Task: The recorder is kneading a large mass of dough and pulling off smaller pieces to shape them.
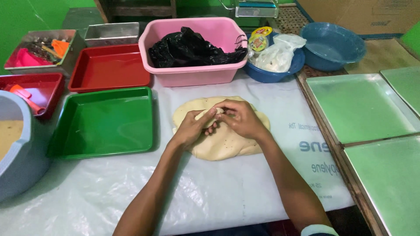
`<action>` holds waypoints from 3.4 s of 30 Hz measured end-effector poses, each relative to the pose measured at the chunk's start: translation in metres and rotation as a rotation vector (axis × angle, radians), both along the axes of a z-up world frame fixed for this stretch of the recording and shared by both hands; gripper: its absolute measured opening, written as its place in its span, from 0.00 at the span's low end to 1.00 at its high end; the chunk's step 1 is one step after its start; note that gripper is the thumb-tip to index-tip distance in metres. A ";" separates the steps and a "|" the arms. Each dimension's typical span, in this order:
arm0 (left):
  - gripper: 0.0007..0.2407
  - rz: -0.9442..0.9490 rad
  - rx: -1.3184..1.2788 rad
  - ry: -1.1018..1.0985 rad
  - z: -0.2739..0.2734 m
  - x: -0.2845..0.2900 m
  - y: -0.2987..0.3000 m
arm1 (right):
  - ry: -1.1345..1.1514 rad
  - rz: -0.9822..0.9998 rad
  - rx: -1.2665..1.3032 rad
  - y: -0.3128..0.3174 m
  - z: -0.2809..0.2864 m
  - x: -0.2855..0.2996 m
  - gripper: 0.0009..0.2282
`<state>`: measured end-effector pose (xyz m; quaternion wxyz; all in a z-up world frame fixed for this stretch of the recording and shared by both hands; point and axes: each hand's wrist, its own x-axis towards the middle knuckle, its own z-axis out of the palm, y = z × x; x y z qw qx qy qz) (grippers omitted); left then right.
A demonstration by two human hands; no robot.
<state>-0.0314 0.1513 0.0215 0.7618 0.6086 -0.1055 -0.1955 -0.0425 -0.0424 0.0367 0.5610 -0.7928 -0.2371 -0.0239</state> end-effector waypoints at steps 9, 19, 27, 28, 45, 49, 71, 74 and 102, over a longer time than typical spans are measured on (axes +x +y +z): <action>0.12 -0.013 -0.003 -0.031 -0.001 -0.002 -0.002 | 0.250 0.025 0.259 -0.009 0.003 0.003 0.08; 0.10 0.117 -0.222 0.090 -0.019 0.005 -0.005 | 0.114 -0.141 0.389 -0.063 0.004 0.013 0.09; 0.18 0.103 -0.257 0.131 -0.040 0.017 -0.002 | 0.184 -0.208 0.118 -0.058 0.001 0.009 0.10; 0.18 0.101 -0.256 0.129 -0.036 0.014 -0.003 | 0.182 -0.210 0.119 -0.053 0.008 0.005 0.10; 0.29 0.221 -0.110 0.028 -0.035 0.010 -0.008 | -0.116 -0.151 -0.324 -0.022 0.021 -0.008 0.15; 0.28 0.163 -0.140 0.030 -0.038 0.006 -0.007 | -0.269 -0.187 -0.217 -0.008 -0.007 -0.001 0.17; 0.37 0.120 -0.296 0.081 -0.035 0.014 0.001 | -0.275 -0.438 0.175 -0.011 0.002 -0.003 0.09; 0.36 0.130 -0.295 0.052 -0.041 0.016 -0.004 | -0.220 -0.442 0.222 -0.009 -0.008 -0.003 0.07; 0.13 0.192 -0.315 -0.050 -0.022 -0.004 -0.014 | -0.301 -0.104 -0.221 0.037 0.009 -0.029 0.41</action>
